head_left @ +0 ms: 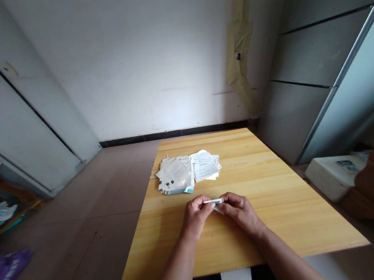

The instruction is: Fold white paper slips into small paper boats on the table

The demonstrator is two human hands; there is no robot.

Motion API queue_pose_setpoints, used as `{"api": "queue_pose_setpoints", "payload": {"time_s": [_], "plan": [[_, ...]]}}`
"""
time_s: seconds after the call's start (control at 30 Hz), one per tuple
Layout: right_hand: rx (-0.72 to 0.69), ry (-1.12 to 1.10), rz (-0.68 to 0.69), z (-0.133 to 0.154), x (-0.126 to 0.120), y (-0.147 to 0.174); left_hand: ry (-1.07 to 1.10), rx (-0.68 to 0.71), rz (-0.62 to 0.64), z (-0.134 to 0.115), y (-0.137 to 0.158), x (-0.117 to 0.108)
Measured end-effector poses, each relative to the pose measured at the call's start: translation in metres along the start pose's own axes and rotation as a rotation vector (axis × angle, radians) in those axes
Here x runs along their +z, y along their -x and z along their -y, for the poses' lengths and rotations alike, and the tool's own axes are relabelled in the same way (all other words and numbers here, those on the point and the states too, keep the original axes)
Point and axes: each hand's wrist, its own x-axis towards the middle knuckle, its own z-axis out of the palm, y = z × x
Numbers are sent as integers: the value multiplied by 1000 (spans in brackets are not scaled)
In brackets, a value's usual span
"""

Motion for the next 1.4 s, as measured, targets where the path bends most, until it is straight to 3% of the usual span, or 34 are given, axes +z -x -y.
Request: {"api": "queue_pose_setpoints", "payload": {"time_s": [0.13,0.33,0.97,1.27,1.4], "plan": [[4,-19,4,1,-3,1,-29,22,54,2,0,2],[-6,-36,-15,-1,-5,0,27,-26,22,1,0,1],[-18,-33,7,-9,-2,-2,-50,34,69,-5,2,0],[-134,-85,-115,-15,0,-11,93,38,8,0,-2,10],[-188,13,-176,-15,3,-24,122,58,-40,-3,-7,12]]}}
